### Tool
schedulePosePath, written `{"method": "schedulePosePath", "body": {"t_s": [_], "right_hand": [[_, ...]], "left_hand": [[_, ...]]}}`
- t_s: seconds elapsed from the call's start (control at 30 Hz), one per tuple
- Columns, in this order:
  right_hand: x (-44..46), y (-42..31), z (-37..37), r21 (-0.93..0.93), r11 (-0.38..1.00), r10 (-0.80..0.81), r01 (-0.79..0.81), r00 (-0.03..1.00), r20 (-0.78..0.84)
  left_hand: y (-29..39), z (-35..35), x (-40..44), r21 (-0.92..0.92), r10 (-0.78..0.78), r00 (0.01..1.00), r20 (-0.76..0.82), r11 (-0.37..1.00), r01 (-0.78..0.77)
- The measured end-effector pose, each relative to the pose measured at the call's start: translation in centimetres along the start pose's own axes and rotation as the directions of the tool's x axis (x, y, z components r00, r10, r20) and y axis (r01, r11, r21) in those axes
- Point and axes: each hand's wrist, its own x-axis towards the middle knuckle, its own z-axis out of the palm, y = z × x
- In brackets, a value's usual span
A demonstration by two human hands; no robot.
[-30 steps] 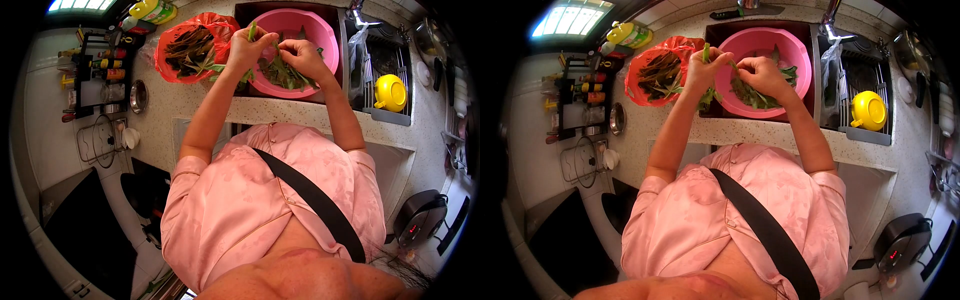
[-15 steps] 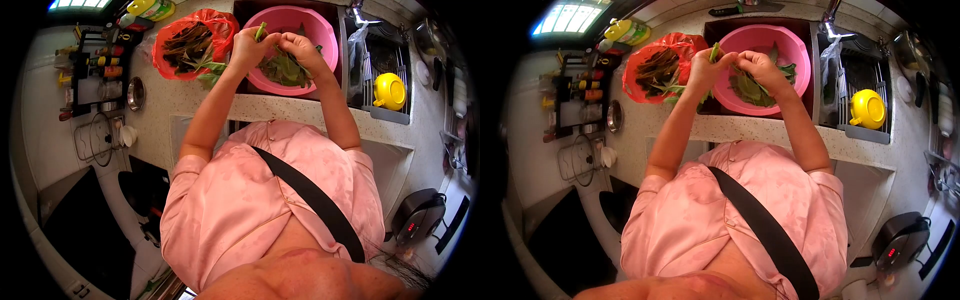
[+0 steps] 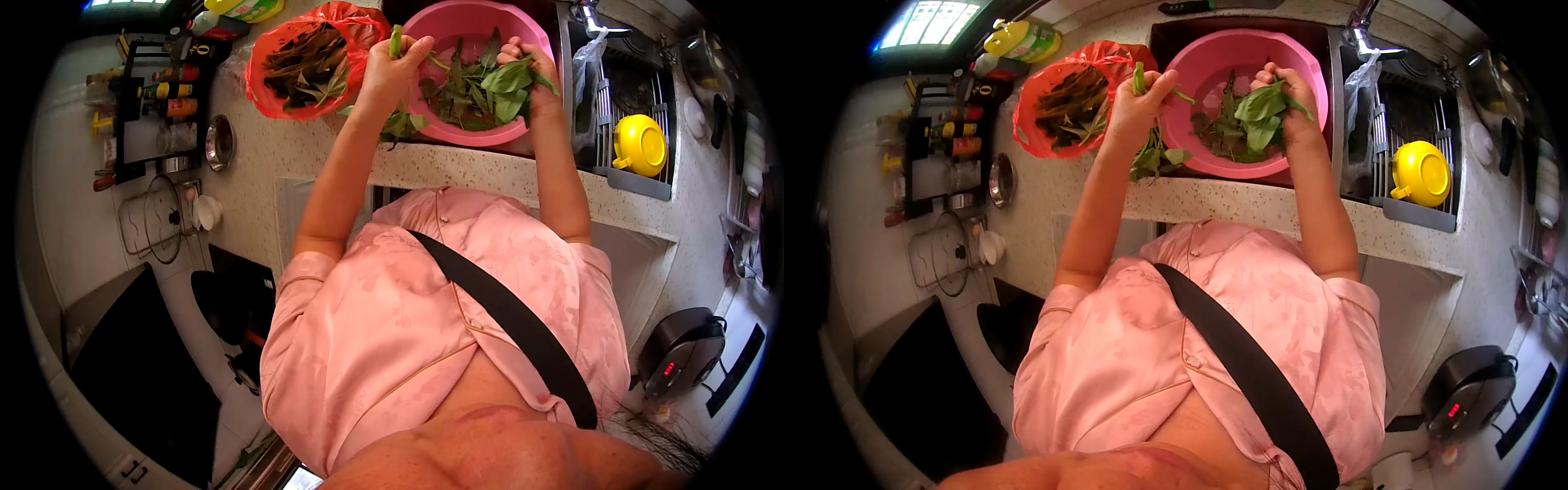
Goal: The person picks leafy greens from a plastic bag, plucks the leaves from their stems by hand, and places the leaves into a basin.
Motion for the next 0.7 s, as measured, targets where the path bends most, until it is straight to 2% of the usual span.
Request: {"method": "schedulePosePath", "body": {"t_s": [0.03, 0.1, 0.13, 0.17, 0.2, 0.23, 0.27, 0.3, 0.33, 0.37, 0.4, 0.43, 0.5, 0.53, 0.6, 0.63, 0.7], "right_hand": [[-0.1, -0.3, 0.5, 0.0, 1.0, 0.0, 0.0, 1.0, 0.0], [-0.3, -0.7, 1.1, -0.11, 0.989, -0.11, 0.103, 0.992, -0.056], [0.1, -1.2, -0.2, -0.114, 0.991, -0.058, 0.069, 0.994, 0.091], [0.7, -1.4, -0.6, -0.114, 0.991, -0.059, 0.069, 0.994, 0.091], [1.2, -1.2, -0.4, -0.352, 0.927, -0.171, 0.133, 0.982, -0.079], [1.5, -1.0, -0.2, -0.574, 0.807, -0.315, 0.141, 0.925, -0.215], [1.5, -0.5, -0.1, -0.574, 0.806, -0.317, 0.144, 0.924, -0.214], [1.5, 0.4, 0.4, -0.892, 0.411, -0.445, 0.188, 0.895, -0.016], [1.2, 1.5, 0.9, -0.977, -0.09, -0.46, 0.195, 0.862, 0.214], [1.1, 2.5, 1.6, -0.806, -0.567, -0.36, 0.167, 0.83, 0.426], [0.5, 3.6, 2.6, -0.911, -0.32, -0.328, 0.258, 0.872, 0.362], [-0.1, 4.3, 3.7, -0.912, -0.32, -0.328, 0.258, 0.873, 0.362], [-1.7, 4.9, 5.6, -0.973, -0.07, -0.069, 0.221, 0.972, 0.226], [-2.3, 6.2, 5.5, -0.953, -0.16, -0.106, 0.256, 0.956, 0.275], [-3.5, 5.6, 4.4, -0.892, -0.375, -0.166, 0.254, 0.928, 0.334], [-3.6, 5.7, 3.9, -0.893, -0.373, -0.167, 0.252, 0.928, 0.332], [-4.5, 4.3, 3.0, -0.969, -0.173, -0.267, 0.177, 0.939, 0.219]], "left_hand": [[-0.3, -0.3, 0.0, 0.0, 0.0, 1.0, 0.0, 1.0, 0.0], [-0.8, -0.8, -0.1, -0.089, -0.06, 0.998, 0.036, 0.994, 0.063], [-1.0, -0.9, -0.2, -0.089, -0.06, 0.998, 0.036, 0.994, 0.063], [-1.3, -1.0, -0.2, -0.078, -0.065, 0.997, 0.04, 0.995, 0.068], [-1.2, -1.0, -0.2, -0.067, -0.068, 0.997, 0.044, 0.995, 0.071], [-1.1, -0.8, -0.2, -0.066, -0.066, 0.997, 0.045, 0.995, 0.069], [-0.9, -0.4, -0.5, -0.062, -0.093, 0.995, 0.041, 0.993, 0.096], [-0.7, -0.1, -0.5, -0.058, -0.118, 0.992, 0.034, 0.991, 0.12], [-1.0, 0.0, -0.5, -0.058, -0.117, 0.993, 0.034, 0.991, 0.119], [-1.3, 0.1, -0.4, -0.044, -0.086, 0.996, 0.032, 0.995, 0.088], [-1.6, 0.2, -0.3, -0.033, -0.058, 0.998, 0.035, 0.998, 0.059], [-1.4, 0.2, -0.4, -0.033, -0.059, 0.998, 0.035, 0.998, 0.06], [-0.8, 0.9, -0.7, -0.016, -0.132, 0.989, 0.066, 0.991, 0.134], [-0.9, 1.2, -0.9, -0.02, -0.13, 0.988, 0.089, 0.991, 0.132], [-1.2, 2.9, -0.7, 0.121, -0.133, 0.986, 0.102, 0.985, 0.12], [-1.3, 2.5, -1.0, 0.122, -0.135, 0.986, 0.102, 0.985, 0.123], [-1.6, 3.1, -0.8, 0.089, -0.056, 0.995, 0.08, 0.995, 0.049]]}}
